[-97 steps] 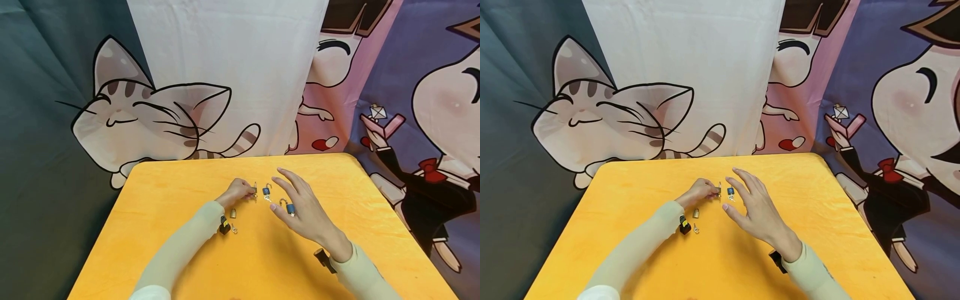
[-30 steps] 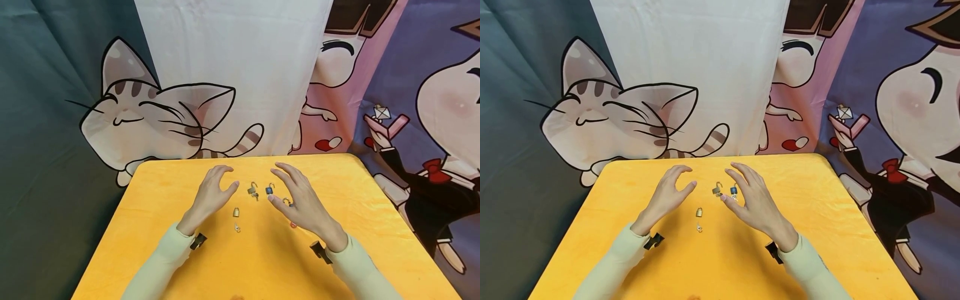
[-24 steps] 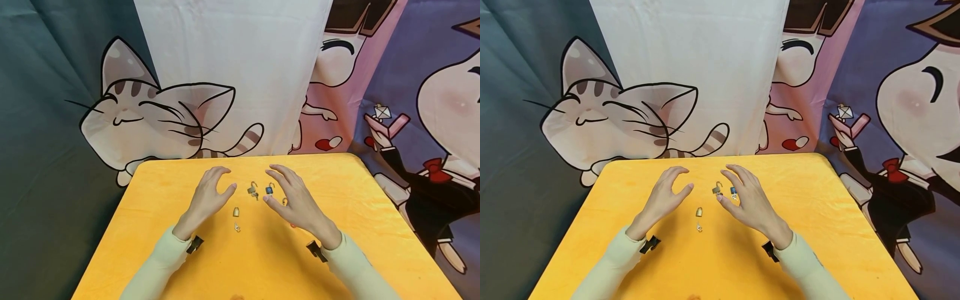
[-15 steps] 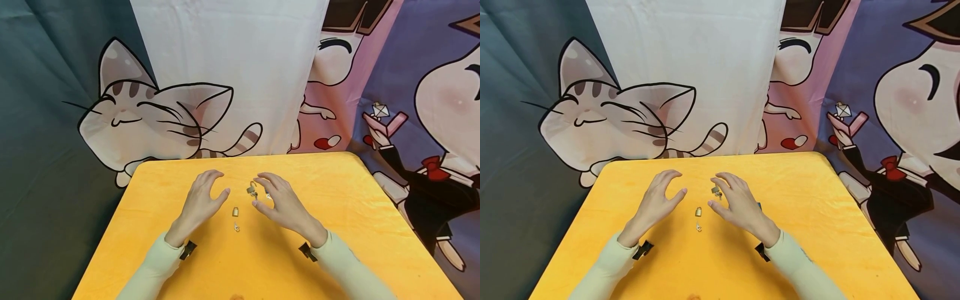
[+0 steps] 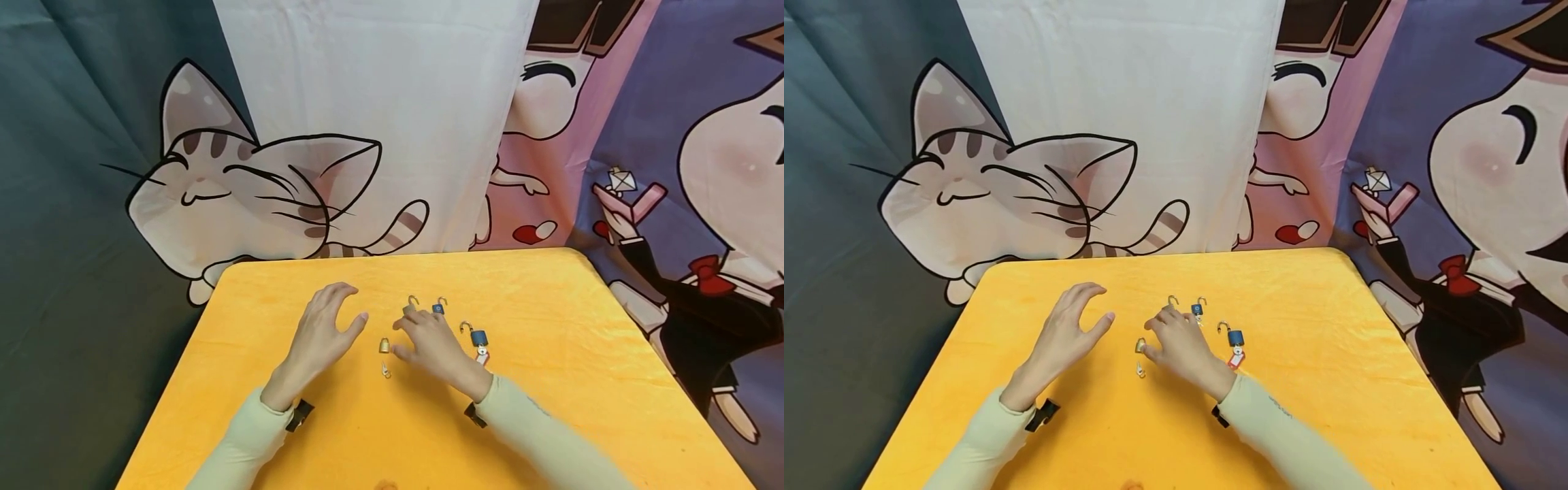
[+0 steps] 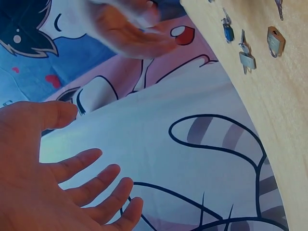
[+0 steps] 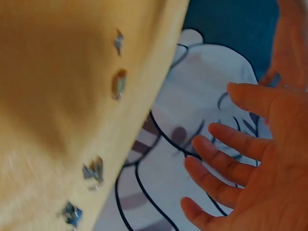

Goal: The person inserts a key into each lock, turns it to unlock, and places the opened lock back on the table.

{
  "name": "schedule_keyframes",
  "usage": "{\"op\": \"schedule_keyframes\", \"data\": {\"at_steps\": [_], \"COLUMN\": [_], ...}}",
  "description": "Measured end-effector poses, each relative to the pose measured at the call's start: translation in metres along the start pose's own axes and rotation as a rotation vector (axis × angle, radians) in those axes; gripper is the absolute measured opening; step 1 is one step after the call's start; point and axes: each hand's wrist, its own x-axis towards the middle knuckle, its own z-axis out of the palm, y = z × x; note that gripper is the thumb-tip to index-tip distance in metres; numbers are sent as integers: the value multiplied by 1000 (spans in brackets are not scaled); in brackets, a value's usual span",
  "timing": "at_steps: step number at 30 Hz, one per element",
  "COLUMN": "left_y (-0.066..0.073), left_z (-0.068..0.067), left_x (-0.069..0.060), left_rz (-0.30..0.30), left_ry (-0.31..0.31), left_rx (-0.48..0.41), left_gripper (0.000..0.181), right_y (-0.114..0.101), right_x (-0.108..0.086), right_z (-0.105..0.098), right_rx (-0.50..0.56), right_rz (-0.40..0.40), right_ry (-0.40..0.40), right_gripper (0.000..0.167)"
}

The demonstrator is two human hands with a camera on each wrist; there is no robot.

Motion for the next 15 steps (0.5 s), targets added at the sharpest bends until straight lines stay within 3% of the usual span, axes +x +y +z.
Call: {"op": "schedule_keyframes", "data": {"at_steps": [10,15], "left_y": [1,2], "left_z": [4,5], "left_x": [0,2], "left_rz": [-29,-19], "left_ry": [-28,-25], "left_rx": [-1,2], "left_gripper": [46,45], "right_y": [-12,-14], "right_x": [14,15], "right_z": [39,52], "right_rx": [17,37], "right_rz": [94,126], "right_ry": [-290,-369], "right_gripper": [26,27]}}
